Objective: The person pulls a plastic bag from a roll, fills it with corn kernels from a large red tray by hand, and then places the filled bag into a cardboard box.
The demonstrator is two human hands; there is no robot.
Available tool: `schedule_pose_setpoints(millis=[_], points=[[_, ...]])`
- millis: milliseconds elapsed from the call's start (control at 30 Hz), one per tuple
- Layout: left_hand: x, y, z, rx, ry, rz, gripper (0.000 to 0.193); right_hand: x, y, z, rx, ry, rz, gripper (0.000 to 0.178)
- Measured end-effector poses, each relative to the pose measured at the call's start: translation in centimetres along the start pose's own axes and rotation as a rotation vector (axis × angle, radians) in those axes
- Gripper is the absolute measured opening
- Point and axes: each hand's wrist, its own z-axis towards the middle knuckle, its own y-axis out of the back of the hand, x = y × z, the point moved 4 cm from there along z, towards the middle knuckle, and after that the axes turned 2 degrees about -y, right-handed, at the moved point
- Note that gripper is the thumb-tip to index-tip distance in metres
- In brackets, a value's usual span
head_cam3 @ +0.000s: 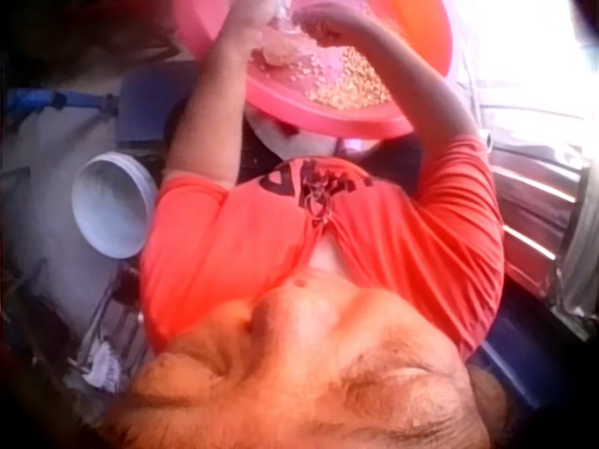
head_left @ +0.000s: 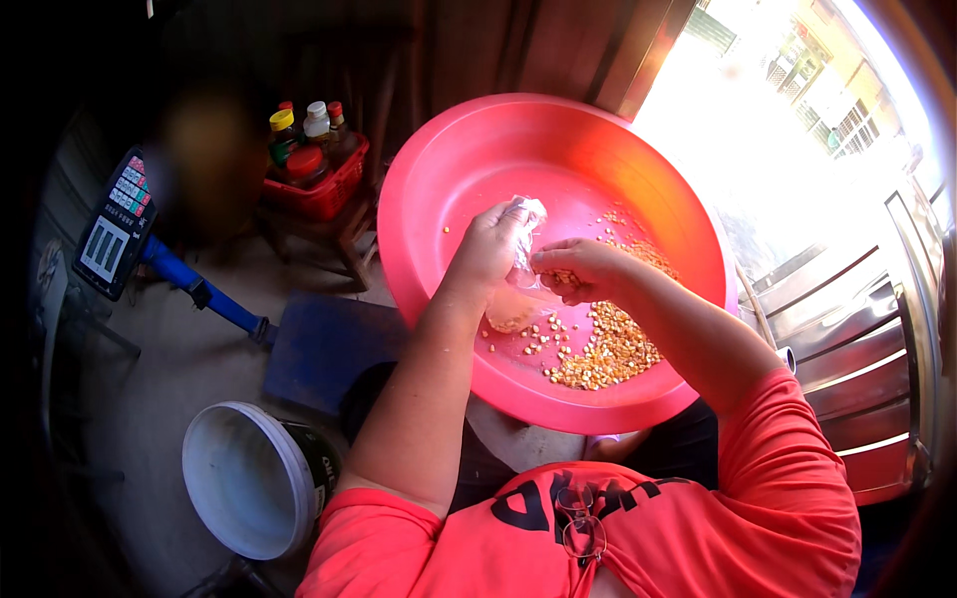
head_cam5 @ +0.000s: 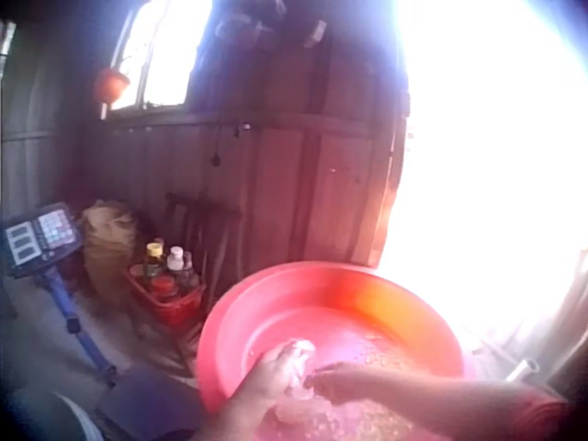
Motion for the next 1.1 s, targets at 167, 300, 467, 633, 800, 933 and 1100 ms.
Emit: schedule_pose_setpoints(millis=[167,300,467,633,800,933,1100], points=[[0.5,0.1,0.3,0.019,-0.044,-0.04,0.029,0.8,-0.8,5.7,-0.182,0.145,0.139,0.012],[0.4,0.0,0.3,0.023,-0.053,-0.054,0.03,-0.9,2.2,11.0,0.053,0.266,0.209,0.006],[0.0,0.5,0.1,-0.028,-0.036,-0.066,0.031,0.3,-1.5,5.8,-0.015,0.302,-0.135,0.016],[-0.2,0.6,0.1,-0.039,-0.028,-0.046,0.03,0.2,0.2,1.2,-0.038,0.319,0.079,0.016],[-0.2,0.7,0.3,-0.088,-0.057,-0.059,0.028,-1.8,4.8,-2.8,0.128,0.26,0.045,0.012],[-0.4,0.7,0.1,-0.076,0.002,-0.097,0.027,-5.4,5.1,-4.3,0.099,0.054,-0.425,0.017],[0.0,0.7,0.4,-0.075,-0.013,-0.098,0.028,-11.1,3.6,-2.8,0.169,0.199,-1.302,0.03]])
